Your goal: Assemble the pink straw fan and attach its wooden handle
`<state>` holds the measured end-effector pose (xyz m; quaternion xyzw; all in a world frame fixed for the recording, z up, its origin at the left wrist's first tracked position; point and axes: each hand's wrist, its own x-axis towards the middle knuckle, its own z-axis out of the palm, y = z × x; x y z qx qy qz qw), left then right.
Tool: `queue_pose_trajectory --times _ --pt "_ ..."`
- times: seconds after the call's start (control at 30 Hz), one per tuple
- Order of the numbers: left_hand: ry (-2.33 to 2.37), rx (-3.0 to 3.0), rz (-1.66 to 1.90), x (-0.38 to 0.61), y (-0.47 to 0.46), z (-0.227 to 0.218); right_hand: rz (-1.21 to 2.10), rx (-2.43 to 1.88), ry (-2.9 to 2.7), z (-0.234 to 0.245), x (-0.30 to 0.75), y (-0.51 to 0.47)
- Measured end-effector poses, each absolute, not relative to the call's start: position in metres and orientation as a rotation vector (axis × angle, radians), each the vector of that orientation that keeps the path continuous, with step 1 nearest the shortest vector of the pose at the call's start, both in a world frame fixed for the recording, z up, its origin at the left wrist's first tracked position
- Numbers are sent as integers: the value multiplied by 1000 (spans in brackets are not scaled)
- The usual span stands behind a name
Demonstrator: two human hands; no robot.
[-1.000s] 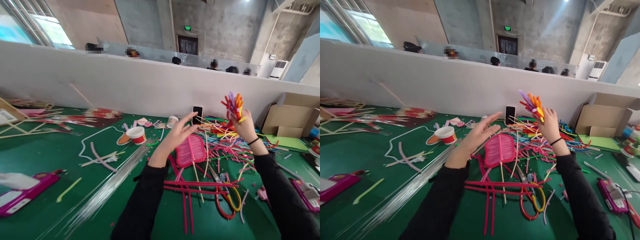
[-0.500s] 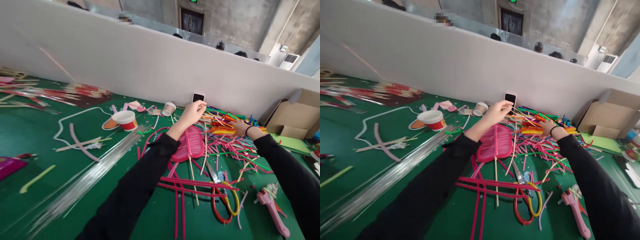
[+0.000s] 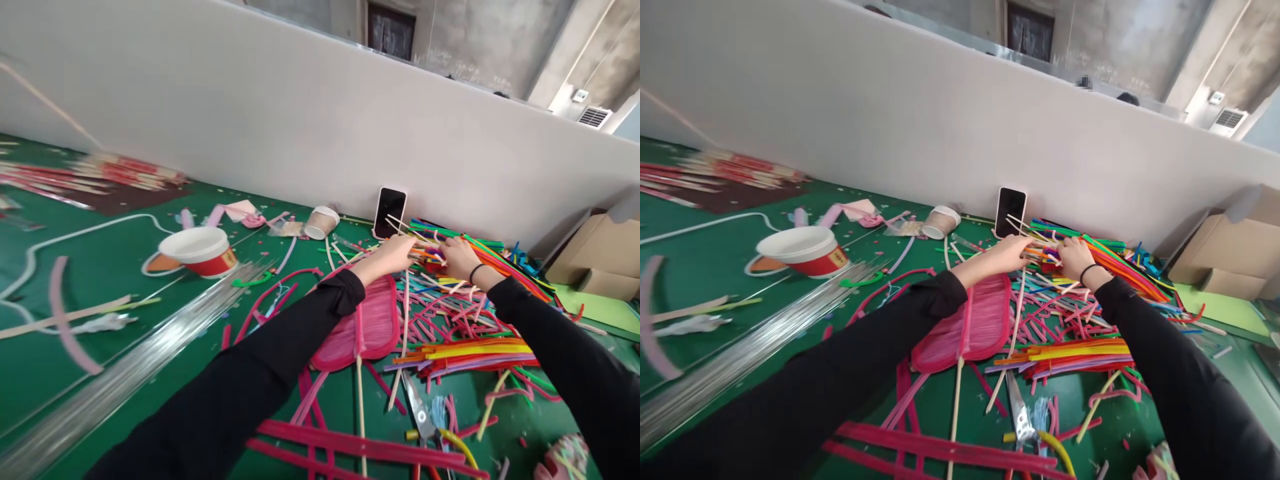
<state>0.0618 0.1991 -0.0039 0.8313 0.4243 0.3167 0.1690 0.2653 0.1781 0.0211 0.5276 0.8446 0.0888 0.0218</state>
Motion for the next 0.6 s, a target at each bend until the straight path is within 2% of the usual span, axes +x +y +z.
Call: queue_pose_trajectory --times 0.1,0.27,0.4,0.6 --pt "1213 2336 1024 50 198 3 288 1634 2737 33 287 177" --pt "1227 2111 1284 45 201 7 -22 1525 3306 52 330 151" --pt "1233 2320 1135 54 210 -1 -99 1563 3378 64 344 129" --pt "1248 2699 662 59 219 -15 -137 1515 3401 63 358 123"
